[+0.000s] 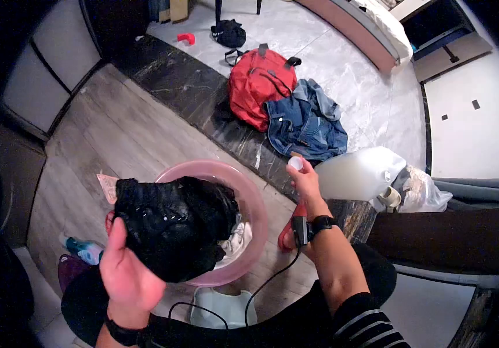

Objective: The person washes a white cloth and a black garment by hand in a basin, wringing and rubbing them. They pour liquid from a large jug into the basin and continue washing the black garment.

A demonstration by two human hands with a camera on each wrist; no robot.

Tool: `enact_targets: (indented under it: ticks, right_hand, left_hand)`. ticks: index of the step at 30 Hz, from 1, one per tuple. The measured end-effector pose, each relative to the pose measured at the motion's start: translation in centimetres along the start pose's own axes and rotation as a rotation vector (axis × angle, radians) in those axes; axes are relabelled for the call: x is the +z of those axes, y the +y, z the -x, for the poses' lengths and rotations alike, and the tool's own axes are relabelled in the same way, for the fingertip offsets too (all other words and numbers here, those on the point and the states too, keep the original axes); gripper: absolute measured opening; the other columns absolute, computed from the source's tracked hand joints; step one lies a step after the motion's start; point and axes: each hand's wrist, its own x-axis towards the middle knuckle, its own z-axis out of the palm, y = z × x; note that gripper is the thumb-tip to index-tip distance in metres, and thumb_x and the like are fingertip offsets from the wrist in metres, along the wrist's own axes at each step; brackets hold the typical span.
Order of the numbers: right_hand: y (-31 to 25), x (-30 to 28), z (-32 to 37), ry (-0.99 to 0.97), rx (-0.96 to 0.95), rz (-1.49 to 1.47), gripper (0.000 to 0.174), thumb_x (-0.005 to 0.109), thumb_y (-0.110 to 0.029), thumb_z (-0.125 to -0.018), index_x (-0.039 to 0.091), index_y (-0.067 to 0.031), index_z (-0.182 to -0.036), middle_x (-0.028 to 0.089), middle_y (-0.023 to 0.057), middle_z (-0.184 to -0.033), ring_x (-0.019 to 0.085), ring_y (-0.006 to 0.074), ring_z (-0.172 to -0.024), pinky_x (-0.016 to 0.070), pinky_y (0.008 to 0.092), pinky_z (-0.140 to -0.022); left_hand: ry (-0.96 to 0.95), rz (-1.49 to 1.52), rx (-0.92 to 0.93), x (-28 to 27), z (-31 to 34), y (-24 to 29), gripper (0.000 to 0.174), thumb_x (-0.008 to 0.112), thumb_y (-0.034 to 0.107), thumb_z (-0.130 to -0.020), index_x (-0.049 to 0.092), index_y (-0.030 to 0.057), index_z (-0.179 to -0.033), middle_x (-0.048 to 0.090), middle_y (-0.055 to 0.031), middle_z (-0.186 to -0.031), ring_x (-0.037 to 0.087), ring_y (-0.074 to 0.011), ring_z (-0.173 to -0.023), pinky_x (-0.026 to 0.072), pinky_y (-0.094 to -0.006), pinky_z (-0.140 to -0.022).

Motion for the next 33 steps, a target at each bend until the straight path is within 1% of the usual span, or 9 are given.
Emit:
enact_targets:
  ticks: [9,10,19,23,24,25,27,29,33]
  right_hand:
    - [15.2,-0.1,-4.4,0.053,0.107,0.069,0.05,0.076,-0.014,-0.075,0.058,-0.0044,-0.12,0.064,0.0026,-0.094,0.058,0.0107,-0.078,0.0472,0.0255,-0.065]
    - [16.5,0.0,-5.1,0.06,0.1,0.081,0.047,0.075,-0.014,-0.077,0.058,-0.007,-0.12,0.064,0.0013,-0.093,0.057,0.0097,-0.076,0.0458,0.0247,-0.062]
    - [17.9,0.7,-6.3,0.141,-0.027,0.469,0.059,0.076,-0.018,-0.073,0.052,-0.0043,-0.125,0.064,0.0036,-0.08,0.059,0.0123,-0.071,0.0485,0.0282,-0.067]
    - [13.5,-0.1,-4.7,0.191,0.117,0.552,0.075,0.078,-0.025,-0.07,0.042,-0.0032,-0.132,0.066,0.0122,-0.093,0.063,0.0227,-0.082,0.0497,0.0332,-0.075]
    - [12.8,-0.5,-4.7,0.198,0.141,0.51,0.078,0.078,-0.027,-0.069,0.04,-0.0042,-0.134,0.067,0.0161,-0.1,0.065,0.027,-0.088,0.0501,0.0354,-0.079]
    - [14.1,-1.1,-6.0,0.289,-0.033,0.524,0.076,0.078,-0.029,-0.071,0.042,-0.0011,-0.132,0.067,0.0139,-0.095,0.064,0.0267,-0.084,0.0498,0.0358,-0.079]
    - [12.7,-1.0,-7.9,0.329,0.018,0.208,0.072,0.076,-0.032,-0.073,0.044,0.0004,-0.129,0.065,0.0103,-0.094,0.063,0.0217,-0.079,0.051,0.0344,-0.072]
    - [3.1,0.3,-4.4,-0.027,0.12,-0.18,0.055,0.068,-0.036,-0.083,0.05,-0.0029,-0.124,0.062,0.0054,-0.094,0.059,0.0111,-0.074,0.0463,0.0258,-0.055]
    - [-11.2,5.0,4.4,-0.374,-0.01,-0.08,0.045,0.052,-0.043,-0.094,0.049,-0.0103,-0.124,0.058,0.0011,-0.101,0.055,0.0075,-0.078,0.0451,0.0242,-0.064]
  left_hand:
    - [0.274,-0.057,0.075,-0.4,-1.1,-1.2,0.043,0.039,0.032,-0.098,0.049,0.0039,-0.128,0.054,-0.0131,-0.129,0.052,-0.0322,-0.115,0.0333,-0.0463,-0.105]
    - [0.074,-0.115,0.008,-1.8,-1.2,-0.7,0.042,0.04,0.032,-0.097,0.049,0.0044,-0.128,0.054,-0.0131,-0.129,0.051,-0.0314,-0.117,0.0303,-0.0468,-0.107]
    - [0.111,-0.158,0.011,-1.2,-2.1,-1.5,0.042,0.041,0.032,-0.097,0.05,0.0046,-0.127,0.056,-0.0128,-0.126,0.053,-0.0293,-0.116,0.0317,-0.0441,-0.106]
    - [0.178,-0.114,0.036,-0.3,-1.8,-2.0,0.043,0.042,0.032,-0.097,0.048,0.0042,-0.128,0.056,-0.0128,-0.125,0.053,-0.0288,-0.115,0.0367,-0.0432,-0.103]
    - [0.112,-0.118,-0.015,-1.0,-1.6,-1.6,0.05,0.037,0.033,-0.098,0.034,0.005,-0.14,0.045,-0.0129,-0.137,0.044,-0.0306,-0.126,0.0306,-0.0471,-0.107]
    - [0.003,-0.127,-0.067,-1.5,-1.4,-1.2,0.051,0.039,0.033,-0.097,0.035,0.004,-0.139,0.045,-0.0139,-0.137,0.044,-0.0314,-0.126,0.0305,-0.0476,-0.108]
    - [0.0,-0.145,-0.079,-0.3,-1.5,-1.5,0.046,0.041,0.034,-0.096,0.044,0.0054,-0.132,0.052,-0.0134,-0.13,0.05,-0.0311,-0.119,0.0363,-0.0466,-0.104]
    - [0.023,-0.094,-0.102,0.2,-1.0,-1.6,0.046,0.041,0.033,-0.096,0.043,0.0061,-0.133,0.051,-0.0133,-0.132,0.048,-0.0321,-0.121,0.0335,-0.0483,-0.106]
    - [-0.158,-0.069,-0.175,0.5,-0.4,-1.8,0.046,0.038,0.035,-0.097,0.042,0.0067,-0.134,0.049,-0.0129,-0.134,0.046,-0.0328,-0.123,0.0319,-0.0482,-0.108]
